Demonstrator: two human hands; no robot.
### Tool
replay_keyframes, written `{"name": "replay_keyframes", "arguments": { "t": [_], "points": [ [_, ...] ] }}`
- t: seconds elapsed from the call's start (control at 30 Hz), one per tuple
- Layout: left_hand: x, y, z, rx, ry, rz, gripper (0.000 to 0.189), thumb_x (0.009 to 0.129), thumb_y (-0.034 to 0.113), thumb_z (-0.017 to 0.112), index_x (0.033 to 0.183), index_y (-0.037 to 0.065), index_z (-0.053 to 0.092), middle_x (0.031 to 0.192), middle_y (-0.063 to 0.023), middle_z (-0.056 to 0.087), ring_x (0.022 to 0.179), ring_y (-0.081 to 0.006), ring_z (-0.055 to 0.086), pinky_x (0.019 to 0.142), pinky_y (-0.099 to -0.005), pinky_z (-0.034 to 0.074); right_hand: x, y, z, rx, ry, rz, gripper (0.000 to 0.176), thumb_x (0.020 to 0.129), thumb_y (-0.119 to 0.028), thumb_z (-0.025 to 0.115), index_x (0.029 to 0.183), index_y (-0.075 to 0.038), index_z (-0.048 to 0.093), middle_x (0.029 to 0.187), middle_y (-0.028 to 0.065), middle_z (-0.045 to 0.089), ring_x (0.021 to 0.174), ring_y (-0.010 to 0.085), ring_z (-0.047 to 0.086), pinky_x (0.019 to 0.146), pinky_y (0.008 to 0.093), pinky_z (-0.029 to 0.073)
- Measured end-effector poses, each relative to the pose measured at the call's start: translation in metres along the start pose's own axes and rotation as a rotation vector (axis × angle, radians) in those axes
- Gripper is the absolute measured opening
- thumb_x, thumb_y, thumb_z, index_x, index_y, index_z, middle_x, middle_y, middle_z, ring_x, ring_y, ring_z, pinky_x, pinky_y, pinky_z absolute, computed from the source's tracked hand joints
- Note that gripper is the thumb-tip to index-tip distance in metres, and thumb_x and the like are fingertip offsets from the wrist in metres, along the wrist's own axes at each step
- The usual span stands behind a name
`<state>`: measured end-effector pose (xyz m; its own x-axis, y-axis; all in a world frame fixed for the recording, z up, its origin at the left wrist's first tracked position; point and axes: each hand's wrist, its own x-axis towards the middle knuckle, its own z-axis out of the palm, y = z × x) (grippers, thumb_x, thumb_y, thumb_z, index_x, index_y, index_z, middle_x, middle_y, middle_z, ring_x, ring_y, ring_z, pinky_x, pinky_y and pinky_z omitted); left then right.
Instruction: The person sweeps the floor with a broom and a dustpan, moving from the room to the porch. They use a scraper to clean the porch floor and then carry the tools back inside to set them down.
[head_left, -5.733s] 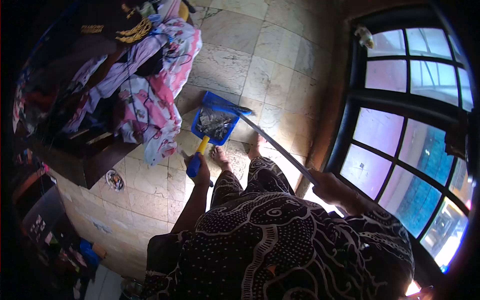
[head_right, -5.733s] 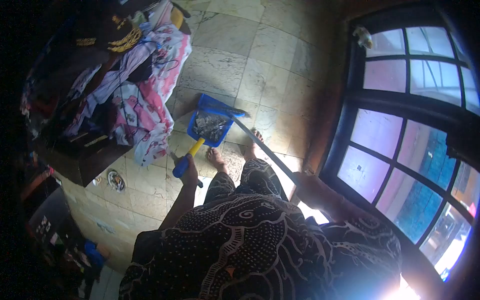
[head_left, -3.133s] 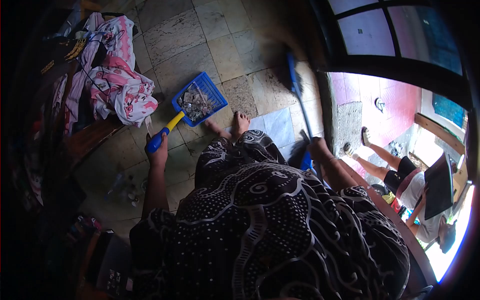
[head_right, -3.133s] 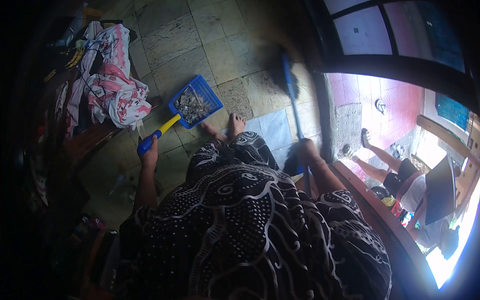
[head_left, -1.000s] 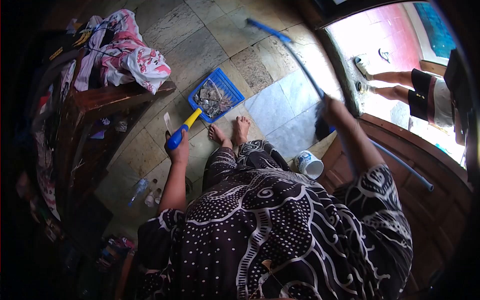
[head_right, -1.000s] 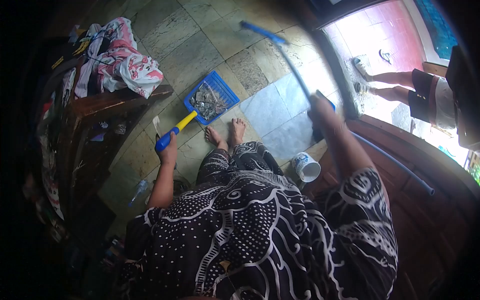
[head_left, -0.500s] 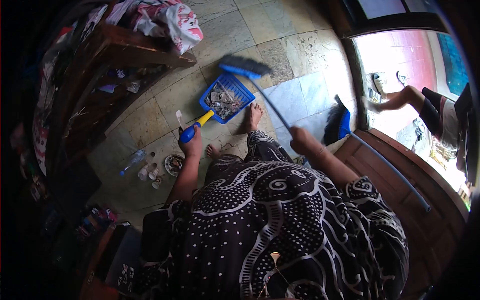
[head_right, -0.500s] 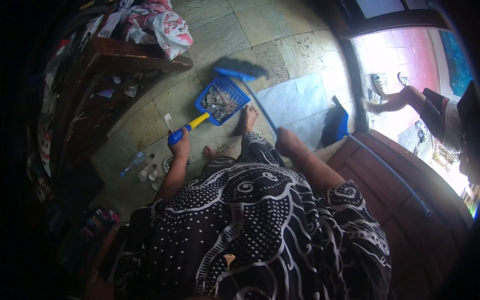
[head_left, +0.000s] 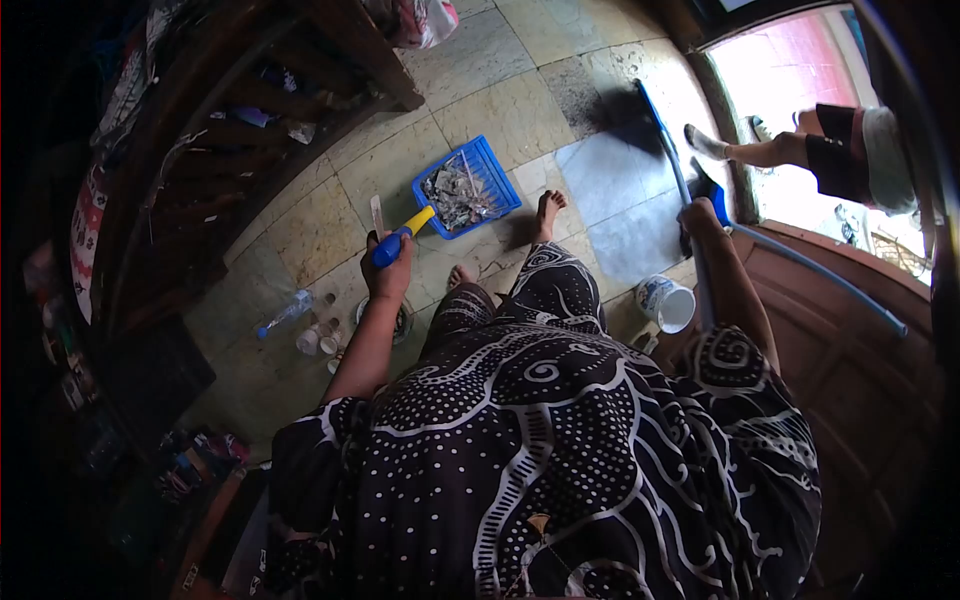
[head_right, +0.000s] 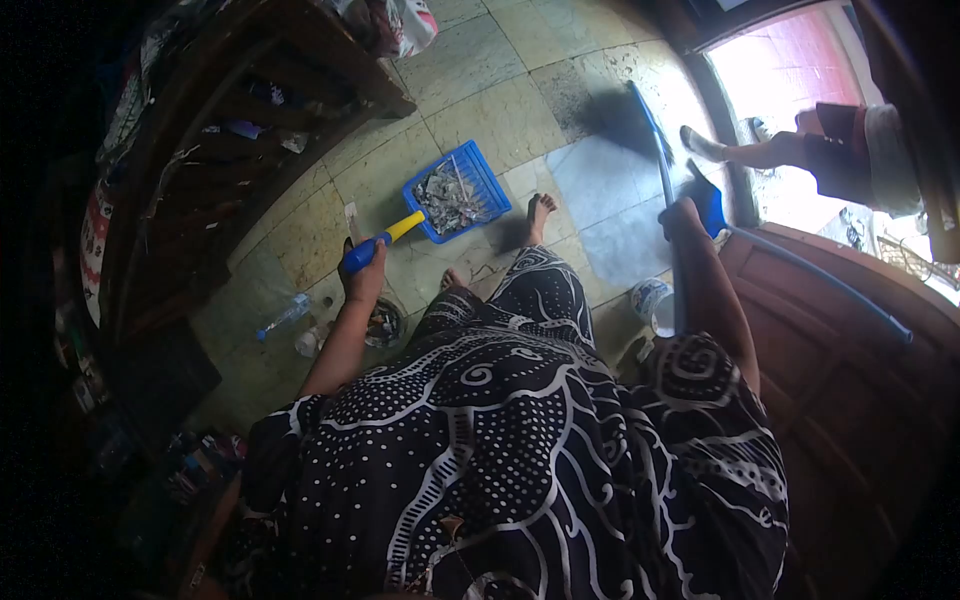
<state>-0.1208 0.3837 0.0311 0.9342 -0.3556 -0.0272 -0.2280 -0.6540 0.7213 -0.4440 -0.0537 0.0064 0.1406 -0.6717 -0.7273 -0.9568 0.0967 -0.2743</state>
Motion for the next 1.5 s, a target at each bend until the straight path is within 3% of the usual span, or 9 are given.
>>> {"name": "replay_keyframes", "arguments": {
  "t": [0.1, 0.17, 0.23, 0.37, 0.53, 0.77, 0.97, 1.17, 1.5],
  "points": [
    [0.002, -0.010, 0.000, 0.135, -0.042, 0.024, 0.035, 0.073, 0.029, 0.064, 0.086, 0.000, 0.050, 0.072, -0.0131, 0.060, 0.066, -0.0266, 0.060, 0.059, -0.0338, 0.047, 0.012, 0.003, 0.059, 0.083, -0.047, -0.030, 0.007, 0.067, -0.006, 0.060, 0.060, -0.003, 0.059, 0.054, 0.0108, 0.055, 0.044, 0.0228, 0.054, 0.034, 0.0358, 0.036],
    [0.008, -0.013, 0.008, 0.214, -0.013, 0.051, 0.036, 0.073, 0.032, 0.064, 0.086, 0.001, 0.050, 0.071, -0.0135, 0.060, 0.066, -0.0286, 0.060, 0.058, -0.0344, 0.047, 0.053, 0.058, 0.160, -0.490, 0.127, -0.396, 0.016, 0.071, -0.012, 0.052, 0.072, 0.003, 0.060, 0.072, 0.0160, 0.060, 0.070, 0.0283, 0.060, 0.062, 0.0378, 0.047],
    [0.007, -0.006, 0.013, 0.217, -0.007, -0.016, 0.037, 0.072, 0.034, 0.064, 0.085, 0.002, 0.050, 0.071, -0.0135, 0.060, 0.066, -0.0295, 0.060, 0.058, -0.0352, 0.047, -0.125, -0.040, 0.121, -0.688, -0.162, -0.300, 0.018, 0.077, -0.010, 0.042, 0.079, -0.006, 0.060, 0.068, 0.0110, 0.061, 0.068, 0.0264, 0.057, 0.053, 0.0357, 0.041],
    [0.011, -0.015, 0.024, 0.250, 0.027, -0.127, 0.037, 0.070, 0.037, 0.064, 0.081, 0.004, 0.050, 0.072, -0.0141, 0.060, 0.066, -0.0325, 0.059, 0.058, -0.0384, 0.047, -0.114, 0.063, 0.207, -0.015, -0.531, -0.306, 0.013, 0.075, -0.009, 0.047, 0.078, 0.002, 0.053, 0.067, 0.0170, 0.058, 0.065, 0.0278, 0.055, 0.059, 0.0386, 0.042],
    [0.018, -0.013, 0.033, 0.285, 0.035, -0.135, 0.034, 0.068, 0.034, 0.063, 0.081, 0.006, 0.048, 0.071, -0.0147, 0.059, 0.067, -0.0340, 0.058, 0.059, -0.0407, 0.047, -0.258, -0.013, 0.093, -0.092, -0.376, -0.551, 0.015, 0.072, -0.008, 0.053, 0.083, 0.002, 0.053, 0.066, 0.0101, 0.056, 0.060, 0.0261, 0.055, 0.057, 0.0360, 0.043],
    [0.020, -0.039, 0.024, 0.297, 0.052, -0.169, 0.033, 0.069, 0.040, 0.063, 0.073, 0.007, 0.058, 0.070, -0.0104, 0.061, 0.064, -0.0274, 0.059, 0.057, -0.0362, 0.046, -0.157, -0.022, 0.038, -0.040, -0.185, -0.014, 0.014, 0.067, -0.004, 0.054, 0.081, 0.001, 0.053, 0.066, 0.0100, 0.056, 0.052, 0.0241, 0.055, 0.045, 0.0354, 0.044],
    [0.014, -0.068, 0.023, 0.144, 0.014, -0.031, 0.035, 0.071, 0.043, 0.063, 0.072, 0.009, 0.057, 0.060, -0.0036, 0.055, 0.046, -0.0167, 0.050, 0.044, -0.0299, 0.039, -0.147, -0.025, 0.101, -0.414, -0.183, -0.277, 0.018, 0.072, -0.004, 0.047, 0.086, 0.002, 0.056, 0.072, 0.0159, 0.059, 0.073, 0.0281, 0.059, 0.064, 0.0360, 0.045],
    [0.011, 0.005, -0.049, -0.274, -0.468, -0.683, 0.046, 0.061, 0.038, 0.074, 0.087, 0.006, 0.054, 0.069, -0.0007, 0.052, 0.042, -0.0093, 0.039, 0.037, -0.0236, 0.033, -0.236, -0.053, 0.072, -0.286, -0.443, -0.471, 0.021, 0.066, -0.007, 0.051, 0.084, 0.004, 0.053, 0.074, 0.0244, 0.056, 0.074, 0.0378, 0.056, 0.064, 0.0394, 0.043],
    [0.005, -0.004, -0.069, -0.403, -0.265, -0.806, 0.052, 0.065, 0.044, 0.070, 0.095, 0.006, 0.052, 0.073, -0.0052, 0.052, 0.037, -0.0059, 0.036, 0.032, -0.0196, 0.031, -0.168, -0.062, 0.032, -0.540, -0.192, -0.477, 0.010, 0.067, -0.007, 0.051, 0.072, 0.001, 0.054, 0.067, 0.0201, 0.056, 0.065, 0.0285, 0.058, 0.056, 0.0385, 0.043]
  ]
}}
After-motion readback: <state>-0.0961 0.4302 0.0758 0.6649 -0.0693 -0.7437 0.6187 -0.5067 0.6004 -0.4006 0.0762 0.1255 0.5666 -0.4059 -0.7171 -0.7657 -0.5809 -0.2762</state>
